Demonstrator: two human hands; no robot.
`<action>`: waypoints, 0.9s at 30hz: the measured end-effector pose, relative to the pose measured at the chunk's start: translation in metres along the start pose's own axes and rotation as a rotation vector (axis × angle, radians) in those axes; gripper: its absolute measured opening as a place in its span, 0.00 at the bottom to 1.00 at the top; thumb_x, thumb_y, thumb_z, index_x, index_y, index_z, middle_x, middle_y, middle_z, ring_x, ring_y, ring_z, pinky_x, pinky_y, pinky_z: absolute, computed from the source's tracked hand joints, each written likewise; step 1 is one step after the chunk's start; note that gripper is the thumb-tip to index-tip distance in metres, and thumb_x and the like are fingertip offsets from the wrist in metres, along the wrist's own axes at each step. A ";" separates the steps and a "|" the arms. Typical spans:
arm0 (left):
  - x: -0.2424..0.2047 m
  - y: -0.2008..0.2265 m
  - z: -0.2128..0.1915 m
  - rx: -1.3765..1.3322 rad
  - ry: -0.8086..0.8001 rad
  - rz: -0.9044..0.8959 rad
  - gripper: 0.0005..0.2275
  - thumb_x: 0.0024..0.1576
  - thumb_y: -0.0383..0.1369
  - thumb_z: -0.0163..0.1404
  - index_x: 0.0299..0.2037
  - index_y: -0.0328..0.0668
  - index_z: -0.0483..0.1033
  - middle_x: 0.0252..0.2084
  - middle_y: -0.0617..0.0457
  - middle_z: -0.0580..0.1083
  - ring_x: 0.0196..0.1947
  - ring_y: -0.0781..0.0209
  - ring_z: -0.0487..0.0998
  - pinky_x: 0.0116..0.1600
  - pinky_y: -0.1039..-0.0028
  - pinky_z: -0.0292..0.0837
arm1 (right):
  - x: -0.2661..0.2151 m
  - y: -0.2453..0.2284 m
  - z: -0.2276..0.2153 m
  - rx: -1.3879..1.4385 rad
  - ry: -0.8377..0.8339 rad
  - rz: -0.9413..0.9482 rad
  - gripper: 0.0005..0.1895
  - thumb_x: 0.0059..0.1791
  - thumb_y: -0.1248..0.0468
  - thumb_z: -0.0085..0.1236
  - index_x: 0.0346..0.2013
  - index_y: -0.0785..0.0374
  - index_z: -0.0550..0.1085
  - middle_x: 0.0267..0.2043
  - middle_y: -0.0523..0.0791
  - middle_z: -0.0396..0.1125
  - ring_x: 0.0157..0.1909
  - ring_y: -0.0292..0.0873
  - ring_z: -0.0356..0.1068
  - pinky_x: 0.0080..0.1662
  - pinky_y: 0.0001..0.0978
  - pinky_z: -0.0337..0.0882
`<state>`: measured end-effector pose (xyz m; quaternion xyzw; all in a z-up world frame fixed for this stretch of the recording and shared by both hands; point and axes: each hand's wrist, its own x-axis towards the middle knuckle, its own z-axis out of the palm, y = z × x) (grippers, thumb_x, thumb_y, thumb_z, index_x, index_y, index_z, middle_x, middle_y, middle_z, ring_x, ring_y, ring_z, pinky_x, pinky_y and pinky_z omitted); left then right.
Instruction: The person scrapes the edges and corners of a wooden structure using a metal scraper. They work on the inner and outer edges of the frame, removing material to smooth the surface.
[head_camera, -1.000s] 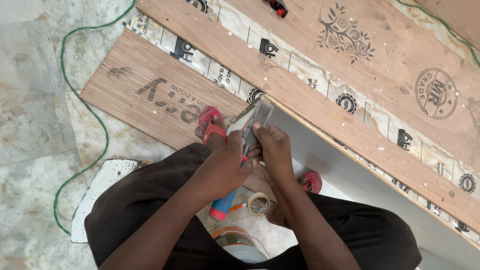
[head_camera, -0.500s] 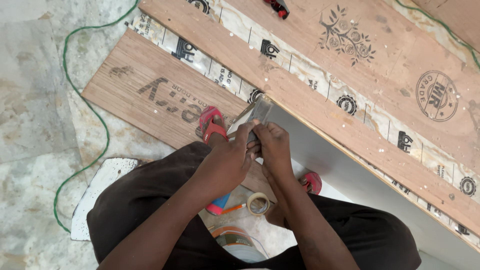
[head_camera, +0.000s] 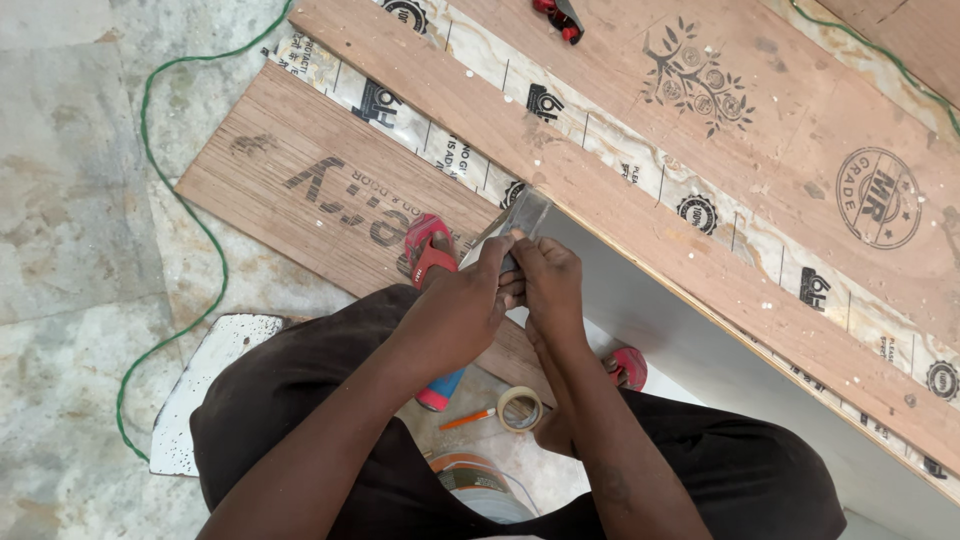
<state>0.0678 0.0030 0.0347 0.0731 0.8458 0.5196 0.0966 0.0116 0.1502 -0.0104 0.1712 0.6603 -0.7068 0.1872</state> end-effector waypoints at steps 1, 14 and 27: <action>-0.002 0.000 0.000 -0.001 -0.008 -0.017 0.24 0.60 0.26 0.49 0.65 0.31 0.55 0.45 0.37 0.79 0.49 0.41 0.80 0.55 0.55 0.69 | 0.000 0.000 0.001 0.017 0.004 0.006 0.17 0.53 0.57 0.57 0.27 0.66 0.71 0.20 0.47 0.69 0.15 0.36 0.65 0.19 0.25 0.64; 0.018 0.027 0.003 -0.010 -0.033 -0.055 0.33 0.62 0.41 0.51 0.74 0.42 0.46 0.28 0.36 0.78 0.31 0.35 0.80 0.41 0.50 0.73 | 0.004 -0.028 -0.033 0.046 0.019 -0.221 0.14 0.58 0.56 0.52 0.35 0.64 0.71 0.26 0.44 0.67 0.23 0.35 0.65 0.26 0.26 0.65; 0.119 -0.027 0.016 0.198 0.415 -0.118 0.05 0.54 0.34 0.56 0.31 0.43 0.80 0.38 0.48 0.78 0.47 0.46 0.76 0.48 0.57 0.75 | -0.013 -0.077 -0.139 0.041 0.007 -0.098 0.21 0.60 0.47 0.44 0.40 0.62 0.68 0.26 0.44 0.60 0.24 0.39 0.60 0.32 0.33 0.65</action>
